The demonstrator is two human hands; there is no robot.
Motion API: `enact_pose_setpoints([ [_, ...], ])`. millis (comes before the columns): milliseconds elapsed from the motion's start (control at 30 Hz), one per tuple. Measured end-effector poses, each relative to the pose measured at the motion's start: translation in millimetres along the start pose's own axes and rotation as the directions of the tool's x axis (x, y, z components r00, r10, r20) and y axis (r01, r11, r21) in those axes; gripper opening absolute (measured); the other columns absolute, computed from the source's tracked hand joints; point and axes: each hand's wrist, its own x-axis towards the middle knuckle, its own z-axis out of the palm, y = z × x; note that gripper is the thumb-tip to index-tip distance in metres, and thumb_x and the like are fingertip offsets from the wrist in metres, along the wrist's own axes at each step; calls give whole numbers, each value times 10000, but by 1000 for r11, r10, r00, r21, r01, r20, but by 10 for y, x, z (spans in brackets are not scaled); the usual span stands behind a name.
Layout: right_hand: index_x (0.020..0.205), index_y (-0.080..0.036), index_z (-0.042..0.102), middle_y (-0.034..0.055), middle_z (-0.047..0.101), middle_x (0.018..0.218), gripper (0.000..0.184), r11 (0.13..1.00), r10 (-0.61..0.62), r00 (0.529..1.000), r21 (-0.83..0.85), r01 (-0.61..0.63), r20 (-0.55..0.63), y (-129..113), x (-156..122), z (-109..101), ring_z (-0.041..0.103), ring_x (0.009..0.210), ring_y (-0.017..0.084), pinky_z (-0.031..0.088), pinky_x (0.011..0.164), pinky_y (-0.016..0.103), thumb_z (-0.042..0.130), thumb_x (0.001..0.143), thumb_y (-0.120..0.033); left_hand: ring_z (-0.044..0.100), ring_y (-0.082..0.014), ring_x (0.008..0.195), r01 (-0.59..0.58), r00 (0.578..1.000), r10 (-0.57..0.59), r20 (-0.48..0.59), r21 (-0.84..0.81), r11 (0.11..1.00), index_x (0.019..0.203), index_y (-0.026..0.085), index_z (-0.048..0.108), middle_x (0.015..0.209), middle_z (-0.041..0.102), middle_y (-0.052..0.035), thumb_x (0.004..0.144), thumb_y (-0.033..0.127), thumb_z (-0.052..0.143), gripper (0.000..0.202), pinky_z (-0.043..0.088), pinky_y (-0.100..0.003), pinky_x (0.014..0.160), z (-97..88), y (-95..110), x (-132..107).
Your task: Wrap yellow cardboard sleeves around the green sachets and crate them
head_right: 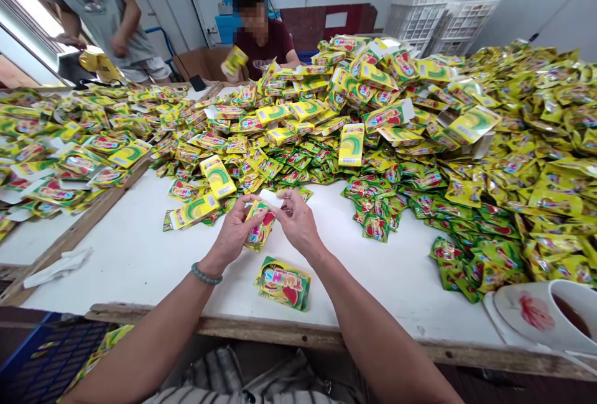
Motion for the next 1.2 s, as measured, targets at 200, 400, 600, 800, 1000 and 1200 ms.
enact_pose_setpoints([
  [200,849,-199,698,52,712,927,235,964,-79,995,-251,93,65,-130,-24,-17,617,863,191,459,772,320,568,876,-393,625,-130,603,57,986,-71,-152,-95,994,1041,227,420,763,651,36,646,396,835,598,517,-248,587,14,30,15],
  [400,754,-169,684,37,678,765,237,982,-7,999,-188,13,32,-95,-9,2,579,699,149,433,633,277,668,795,-402,616,-124,586,62,986,-66,-152,-34,998,1013,190,491,706,644,36,578,394,867,611,496,-236,579,10,29,3],
  [600,782,-152,696,30,681,737,345,959,209,978,197,-204,-5,-7,42,-24,602,661,133,479,662,279,808,633,-442,650,-147,613,93,989,-96,-110,-25,995,1054,165,533,740,688,2,589,388,864,613,527,-265,604,37,79,6],
  [800,780,-165,767,47,719,780,303,973,174,972,122,-194,155,-85,55,-165,629,727,162,485,740,308,821,633,-424,642,-138,586,94,990,-99,-98,-48,994,1081,155,550,727,699,-8,586,388,872,635,520,-251,577,-13,98,3],
  [1000,875,-213,790,57,730,921,188,992,9,982,-124,15,189,-220,-10,-136,641,883,201,481,807,335,638,784,-276,632,-134,561,101,985,-114,-132,-98,990,1067,151,550,695,694,-6,574,392,871,635,508,-245,565,-36,82,-3],
  [1200,900,-222,791,65,725,931,225,977,-45,990,-202,71,130,-256,-36,-69,632,857,195,486,742,322,588,802,-236,624,-125,554,105,978,-126,-166,-127,986,1027,154,566,675,674,15,545,389,887,625,506,-237,561,-40,118,23],
])
